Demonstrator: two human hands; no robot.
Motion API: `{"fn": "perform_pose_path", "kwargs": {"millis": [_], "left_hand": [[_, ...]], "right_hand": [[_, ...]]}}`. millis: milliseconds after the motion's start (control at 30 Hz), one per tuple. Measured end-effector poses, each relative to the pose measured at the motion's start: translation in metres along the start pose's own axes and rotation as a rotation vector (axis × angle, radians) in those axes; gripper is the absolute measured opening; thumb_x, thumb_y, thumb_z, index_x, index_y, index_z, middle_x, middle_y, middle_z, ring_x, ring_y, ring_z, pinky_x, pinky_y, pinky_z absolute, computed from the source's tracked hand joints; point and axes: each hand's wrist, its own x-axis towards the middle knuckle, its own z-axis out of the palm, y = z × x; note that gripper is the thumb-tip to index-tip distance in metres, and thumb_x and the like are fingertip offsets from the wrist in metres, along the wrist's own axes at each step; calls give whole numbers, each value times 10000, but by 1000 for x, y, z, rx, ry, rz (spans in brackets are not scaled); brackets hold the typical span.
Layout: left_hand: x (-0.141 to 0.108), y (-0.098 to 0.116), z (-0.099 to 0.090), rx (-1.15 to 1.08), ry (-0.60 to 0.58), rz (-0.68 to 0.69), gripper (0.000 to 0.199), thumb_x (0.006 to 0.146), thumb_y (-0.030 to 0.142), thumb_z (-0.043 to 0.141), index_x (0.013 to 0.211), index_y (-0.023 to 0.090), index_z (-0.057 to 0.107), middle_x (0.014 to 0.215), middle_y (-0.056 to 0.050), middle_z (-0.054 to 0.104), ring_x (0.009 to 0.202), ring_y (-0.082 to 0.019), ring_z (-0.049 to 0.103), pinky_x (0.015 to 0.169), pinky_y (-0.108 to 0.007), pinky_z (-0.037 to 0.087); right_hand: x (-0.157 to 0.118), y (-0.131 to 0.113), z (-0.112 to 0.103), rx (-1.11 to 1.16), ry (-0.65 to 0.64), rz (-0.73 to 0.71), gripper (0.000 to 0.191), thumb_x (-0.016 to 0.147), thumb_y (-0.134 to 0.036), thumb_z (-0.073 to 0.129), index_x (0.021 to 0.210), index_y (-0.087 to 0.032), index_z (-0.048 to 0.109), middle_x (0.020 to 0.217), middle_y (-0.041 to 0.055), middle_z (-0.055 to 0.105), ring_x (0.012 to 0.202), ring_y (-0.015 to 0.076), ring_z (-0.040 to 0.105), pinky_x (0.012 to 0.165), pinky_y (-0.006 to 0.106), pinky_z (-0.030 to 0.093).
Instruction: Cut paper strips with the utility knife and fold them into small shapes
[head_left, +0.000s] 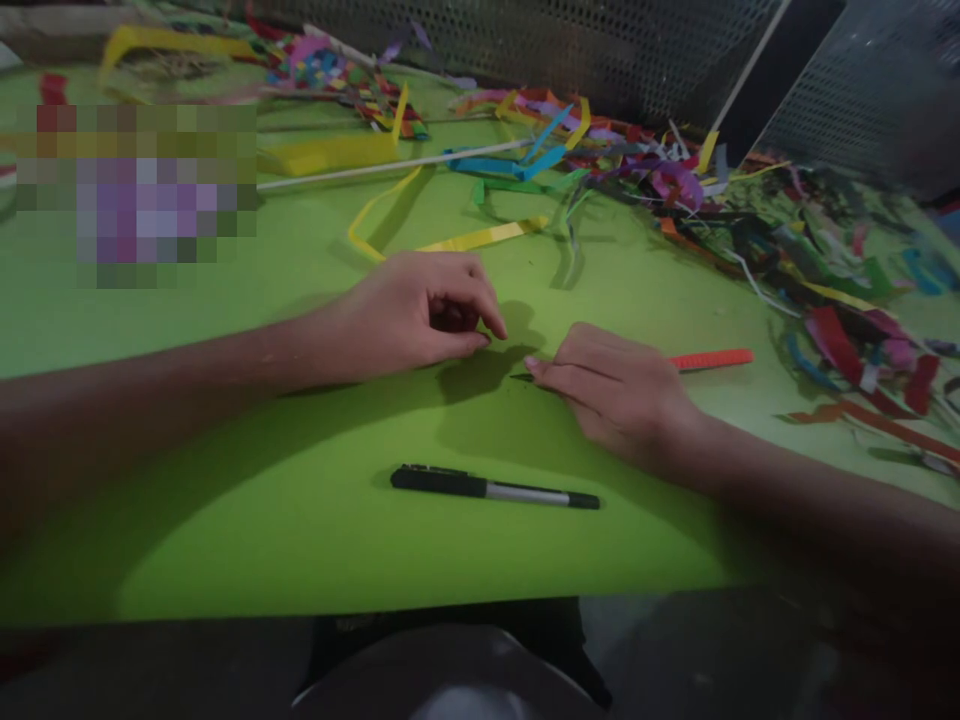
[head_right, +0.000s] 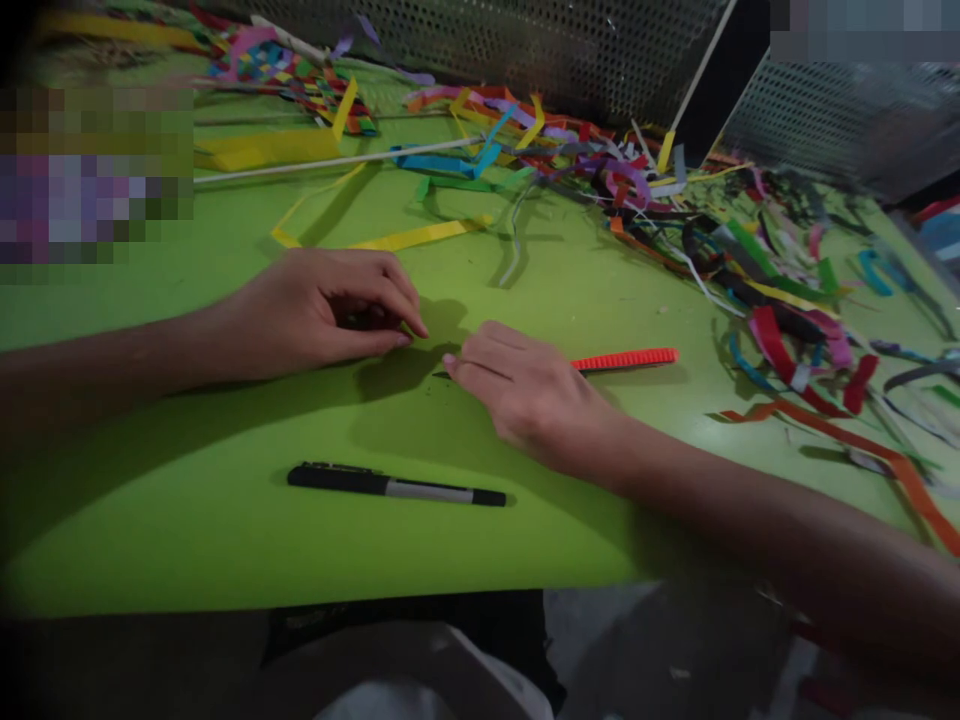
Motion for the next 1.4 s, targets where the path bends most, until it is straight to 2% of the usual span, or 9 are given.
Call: {"fn": "perform_pose_path", "kwargs": {"millis": [200, 500, 767, 933, 1133, 1267, 1400], "left_hand": [[0, 2, -2, 11, -44, 14, 156, 962, 264, 693, 1012, 220, 835, 1080, -78, 779, 950, -200, 731, 826, -282, 587], [-1, 4, -1, 40, -79, 75, 204, 978, 196, 636, 980, 192, 840, 1078, -77, 779, 977, -179, 730, 914, -292, 545], [-1, 4, 0, 36, -90, 63, 200, 975, 185, 635, 974, 192, 835, 1093, -72, 778, 979, -182, 728, 906, -292, 541], [-2, 4, -1, 42, -96, 69, 188, 976, 190, 640, 979, 200, 827, 1107, -70, 777, 995, -180, 727, 932, -288, 545], [-2, 5, -1, 38, -94, 64, 183, 970, 175, 644, 958, 205, 824, 1093, -74, 779, 983, -191, 730, 922, -302, 556], [-2, 4, -1, 34, -93, 71, 189, 976, 190, 635, 953, 202, 821, 1077, -75, 775, 969, -191, 728, 903, -298, 562], [-3, 2, 0, 37, -102, 84, 212, 983, 184, 609, 963, 204, 819, 1079, -74, 774, 975, -185, 731, 902, -285, 562]], "right_hand": [[2, -2, -5, -6, -44, -7, 229, 1062, -10, 626, 879, -115, 714, 772, 37, 621, 726, 169, 509, 667, 321, 477], [1, -4, -8, -92, 5, -35, 225, 1016, -9, 700, 824, -124, 718, 710, 28, 616, 685, 165, 508, 593, 328, 426], [-1, -4, -11, -163, -8, 18, 208, 1055, -65, 690, 875, -158, 737, 763, 22, 681, 698, 160, 578, 601, 315, 458], [-2, -7, -13, -178, -53, 17, 172, 1049, -62, 703, 903, -140, 748, 768, 18, 670, 694, 158, 562, 603, 324, 450], [-1, -12, -21, -234, -95, -13, 193, 1065, -72, 690, 906, -178, 719, 774, -3, 657, 708, 154, 583, 599, 319, 444], [1, -18, -33, -224, -87, -40, 238, 1063, -70, 697, 861, -195, 708, 774, -15, 704, 708, 135, 630, 606, 305, 507], [1, -31, -38, -226, -30, -109, 192, 993, -28, 775, 847, -153, 773, 842, 25, 765, 795, 154, 698, 666, 317, 622]]}}
